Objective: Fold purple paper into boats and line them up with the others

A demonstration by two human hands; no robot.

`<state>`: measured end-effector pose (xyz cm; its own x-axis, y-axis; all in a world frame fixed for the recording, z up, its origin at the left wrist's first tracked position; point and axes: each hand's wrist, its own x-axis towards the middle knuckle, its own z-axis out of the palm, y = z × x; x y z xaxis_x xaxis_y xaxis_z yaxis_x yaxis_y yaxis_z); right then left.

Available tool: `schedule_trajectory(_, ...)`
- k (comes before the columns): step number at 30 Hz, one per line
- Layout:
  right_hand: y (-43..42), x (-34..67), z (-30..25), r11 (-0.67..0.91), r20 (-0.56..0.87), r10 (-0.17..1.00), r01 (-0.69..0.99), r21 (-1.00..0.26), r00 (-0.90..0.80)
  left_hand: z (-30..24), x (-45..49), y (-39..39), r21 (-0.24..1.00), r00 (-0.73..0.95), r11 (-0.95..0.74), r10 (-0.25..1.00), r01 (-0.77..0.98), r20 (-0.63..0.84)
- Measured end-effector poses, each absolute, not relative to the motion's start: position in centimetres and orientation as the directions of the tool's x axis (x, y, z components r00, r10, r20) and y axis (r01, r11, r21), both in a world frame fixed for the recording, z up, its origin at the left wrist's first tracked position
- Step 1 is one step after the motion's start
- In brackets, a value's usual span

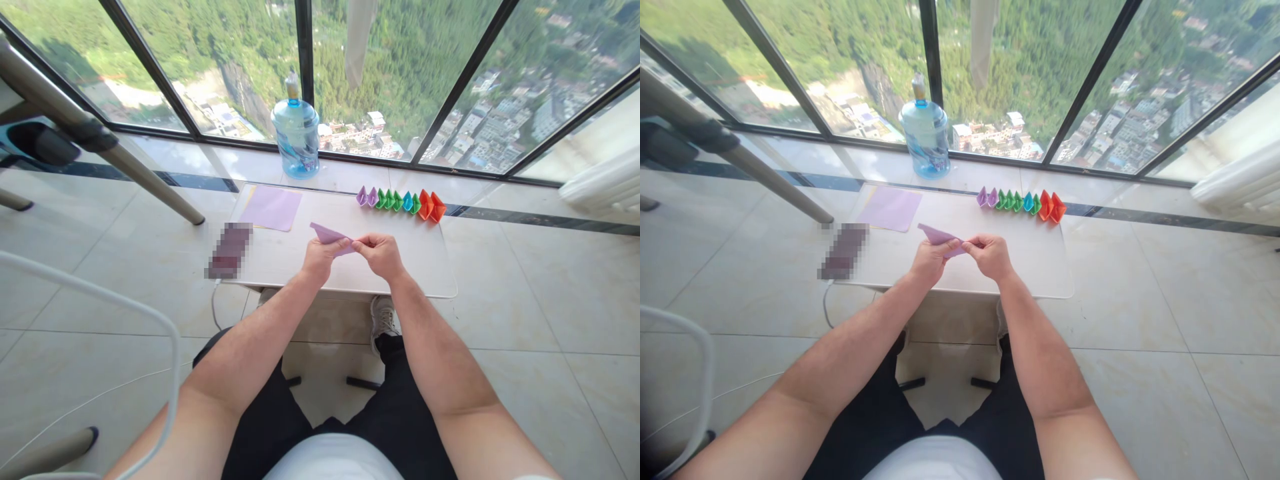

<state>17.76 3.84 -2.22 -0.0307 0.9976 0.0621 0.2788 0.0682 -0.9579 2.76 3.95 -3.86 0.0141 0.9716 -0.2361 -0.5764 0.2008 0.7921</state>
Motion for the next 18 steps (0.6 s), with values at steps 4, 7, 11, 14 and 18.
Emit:
schedule_trajectory(4, 3.9, 17.8, -2.3, 0.05, 0.049, 0.999, 0.28, -0.959, -0.011, -3.8, 2.4, 4.4, 0.79, -0.028, 0.197, 0.965, -0.581, -0.262)
schedule_trajectory(7, 4.1, 17.8, -2.4, 0.042, 0.036, 0.999, 0.28, -0.959, -0.027, -3.8, 2.2, 4.6, 0.788, -0.061, 0.172, 0.964, -0.591, -0.257)
schedule_trajectory(11, 4.1, 17.7, -2.5, 0.103, 0.079, 0.994, 0.35, -0.931, -0.08, -4.0, 2.4, 4.4, 0.818, 0.046, 0.243, 0.965, -0.522, -0.257)
schedule_trajectory(14, 4.2, 17.7, -2.4, 0.115, 0.078, 0.991, 0.406, -0.907, -0.107, -4.1, 2.5, 4.6, 0.838, 0.019, 0.236, 0.965, -0.493, -0.261)
schedule_trajectory(18, 4.6, 17.8, -2.7, 0.069, 0.018, 0.993, 0.457, -0.887, -0.114, -4.5, 1.9, 6.0, 0.821, -0.083, 0.165, 0.965, -0.547, -0.25)
